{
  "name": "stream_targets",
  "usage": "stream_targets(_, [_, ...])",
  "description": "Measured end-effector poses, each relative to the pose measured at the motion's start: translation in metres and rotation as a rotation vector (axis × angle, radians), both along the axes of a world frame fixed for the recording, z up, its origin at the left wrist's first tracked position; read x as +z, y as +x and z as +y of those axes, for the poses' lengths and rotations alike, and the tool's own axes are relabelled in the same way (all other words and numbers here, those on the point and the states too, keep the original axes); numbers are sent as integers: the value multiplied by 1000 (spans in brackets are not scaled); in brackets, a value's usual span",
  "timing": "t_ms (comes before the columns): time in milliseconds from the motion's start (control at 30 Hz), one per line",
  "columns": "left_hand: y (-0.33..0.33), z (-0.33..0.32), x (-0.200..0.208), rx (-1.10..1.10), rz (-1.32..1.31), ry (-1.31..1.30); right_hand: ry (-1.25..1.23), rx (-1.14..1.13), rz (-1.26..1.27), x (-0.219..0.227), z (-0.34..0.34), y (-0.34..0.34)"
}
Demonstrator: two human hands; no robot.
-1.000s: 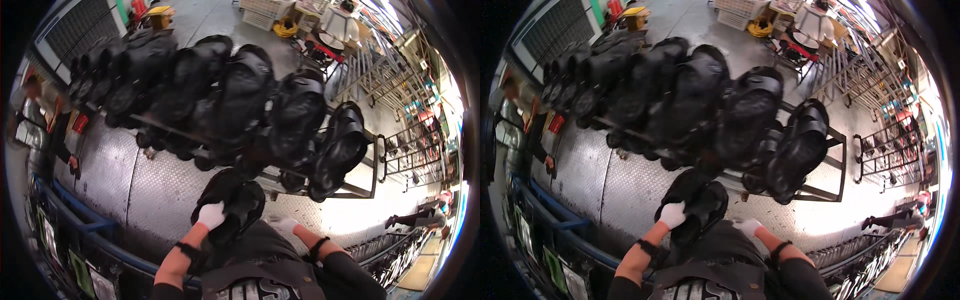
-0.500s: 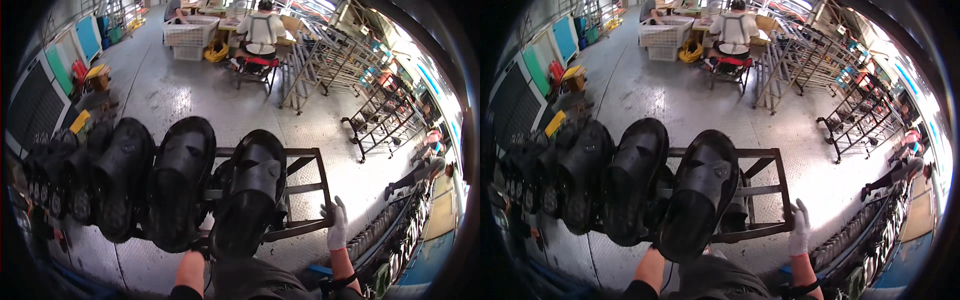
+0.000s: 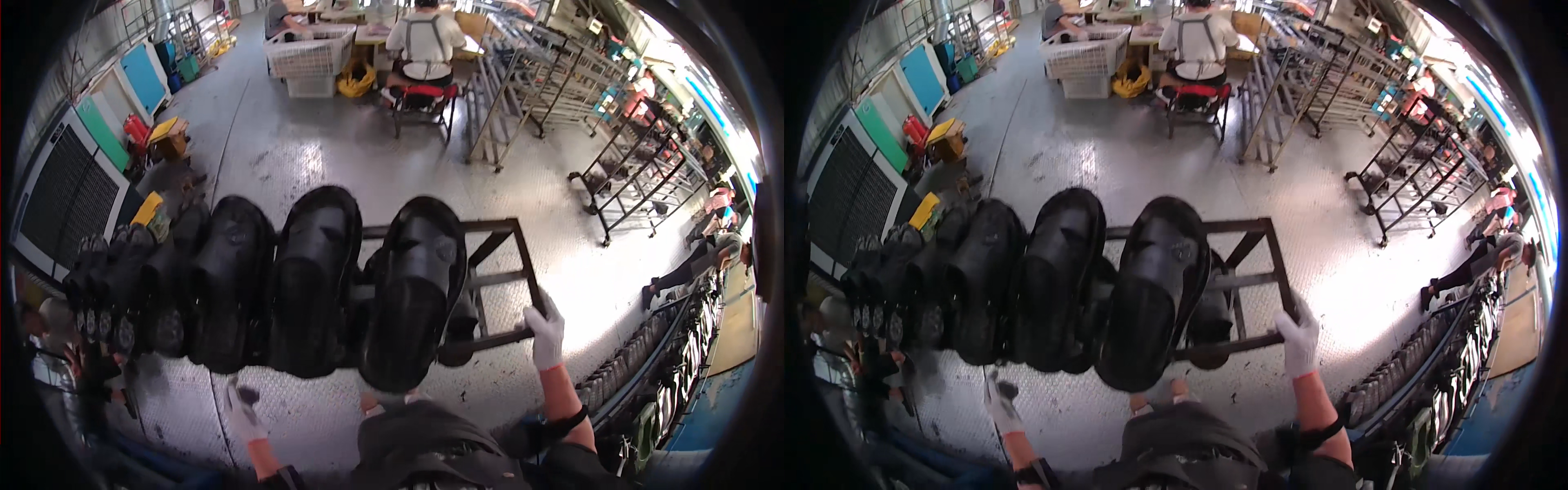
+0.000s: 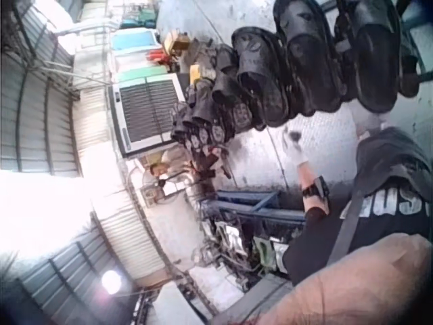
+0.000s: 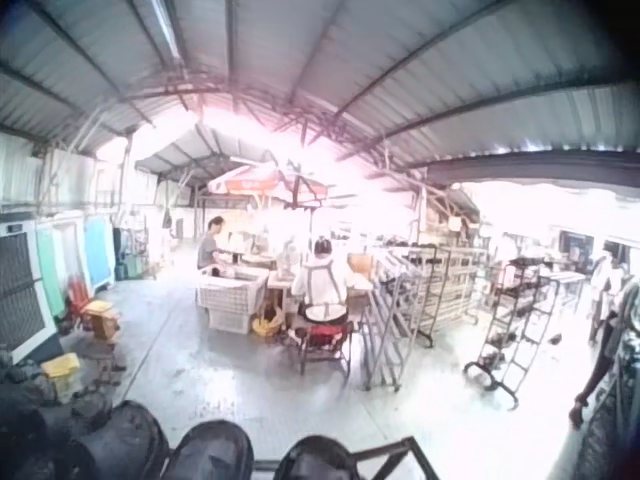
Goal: Placing black sandals into a mold-based machinery system and onto a storage rack.
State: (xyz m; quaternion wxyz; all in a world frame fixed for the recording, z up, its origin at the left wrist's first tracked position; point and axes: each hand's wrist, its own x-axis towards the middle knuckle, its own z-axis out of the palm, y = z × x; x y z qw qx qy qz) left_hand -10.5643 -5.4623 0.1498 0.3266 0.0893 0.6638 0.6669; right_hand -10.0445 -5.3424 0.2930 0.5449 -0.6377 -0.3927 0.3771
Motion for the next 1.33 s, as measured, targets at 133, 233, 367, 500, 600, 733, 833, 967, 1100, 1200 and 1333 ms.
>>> stream_targets(133, [11, 32, 29, -60, 73, 128, 55, 43, -46, -4, 27, 28])
stream_targets(233, [-19, 20, 17, -96, 85, 126, 84, 64, -74, -15, 50, 59])
stream_targets(367, [-55, -22, 15, 110, 126, 13, 72, 72, -26, -13, 82, 110])
stream_targets(500, [-80, -30, 25, 323, 203, 12, 64, 50, -50, -21, 112, 203])
stream_targets(600, [-104, -7, 34, 445, 449, -43, 36, -71, -209, -2, 134, 261])
stream_targets(733, [-236, -42, 0, 353, 1089, -267, 112, -276, -796, -28, 191, 367])
stream_targets(833, [-246, -21, 6, 262, 35, 479, 118, -445, -240, -46, 162, 324])
stream_targets(967, [-183, -18, -9, -24, 157, 467, -182, 193, -109, -82, 66, 202])
stream_targets(1100, [-63, -10, 64, -43, -233, 483, -89, 377, 464, -42, 2, 18])
stream_targets(1200, [-2, -11, 90, -582, -196, 532, 25, 315, 547, -67, 11, -29])
stream_targets(1333, [55, 1, 103, -870, -272, 598, 0, 121, 378, -63, 33, -40])
